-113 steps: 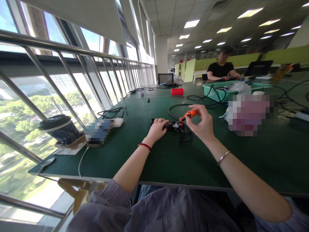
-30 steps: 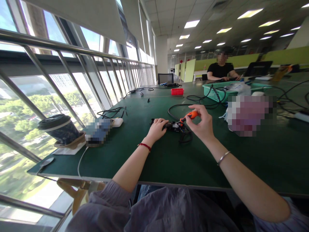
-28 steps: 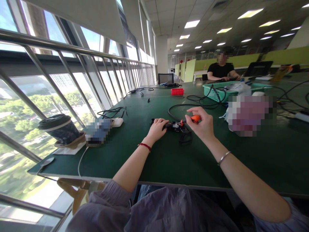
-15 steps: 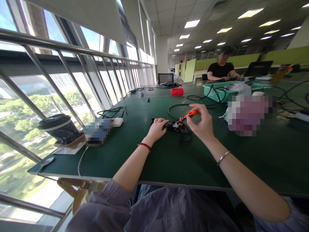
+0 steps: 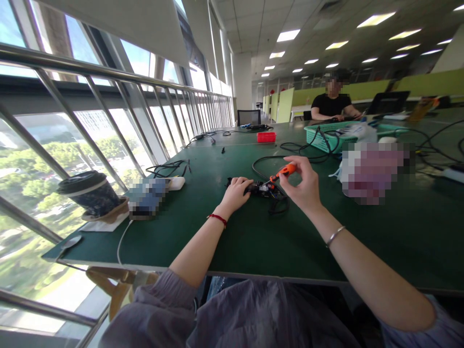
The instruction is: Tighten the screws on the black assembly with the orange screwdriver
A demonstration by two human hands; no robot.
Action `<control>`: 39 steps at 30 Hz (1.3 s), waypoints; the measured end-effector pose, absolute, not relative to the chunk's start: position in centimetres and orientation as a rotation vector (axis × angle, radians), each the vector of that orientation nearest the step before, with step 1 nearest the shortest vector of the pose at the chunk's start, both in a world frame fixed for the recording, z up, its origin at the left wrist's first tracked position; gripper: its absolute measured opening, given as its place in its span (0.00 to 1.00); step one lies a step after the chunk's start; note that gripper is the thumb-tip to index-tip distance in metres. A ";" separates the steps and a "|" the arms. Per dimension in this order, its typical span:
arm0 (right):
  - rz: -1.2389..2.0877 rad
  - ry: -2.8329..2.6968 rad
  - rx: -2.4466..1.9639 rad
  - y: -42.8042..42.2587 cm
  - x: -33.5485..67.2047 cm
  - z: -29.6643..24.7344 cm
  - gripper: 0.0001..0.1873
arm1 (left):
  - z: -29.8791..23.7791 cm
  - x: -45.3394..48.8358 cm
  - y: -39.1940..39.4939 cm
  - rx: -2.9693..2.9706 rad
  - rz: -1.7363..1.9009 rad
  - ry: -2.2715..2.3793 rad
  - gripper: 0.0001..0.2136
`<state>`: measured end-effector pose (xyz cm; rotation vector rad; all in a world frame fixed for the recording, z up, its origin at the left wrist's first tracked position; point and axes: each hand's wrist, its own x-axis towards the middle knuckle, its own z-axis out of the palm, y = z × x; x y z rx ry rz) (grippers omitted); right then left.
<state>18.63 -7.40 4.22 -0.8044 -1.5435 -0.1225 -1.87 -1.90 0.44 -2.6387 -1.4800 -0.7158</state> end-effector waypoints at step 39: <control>-0.089 -1.574 -0.951 -7.4 18.8 4.2 0.08 | 0.3 -1.9 -1.8 -2.629 -0.726 -1.479 0.21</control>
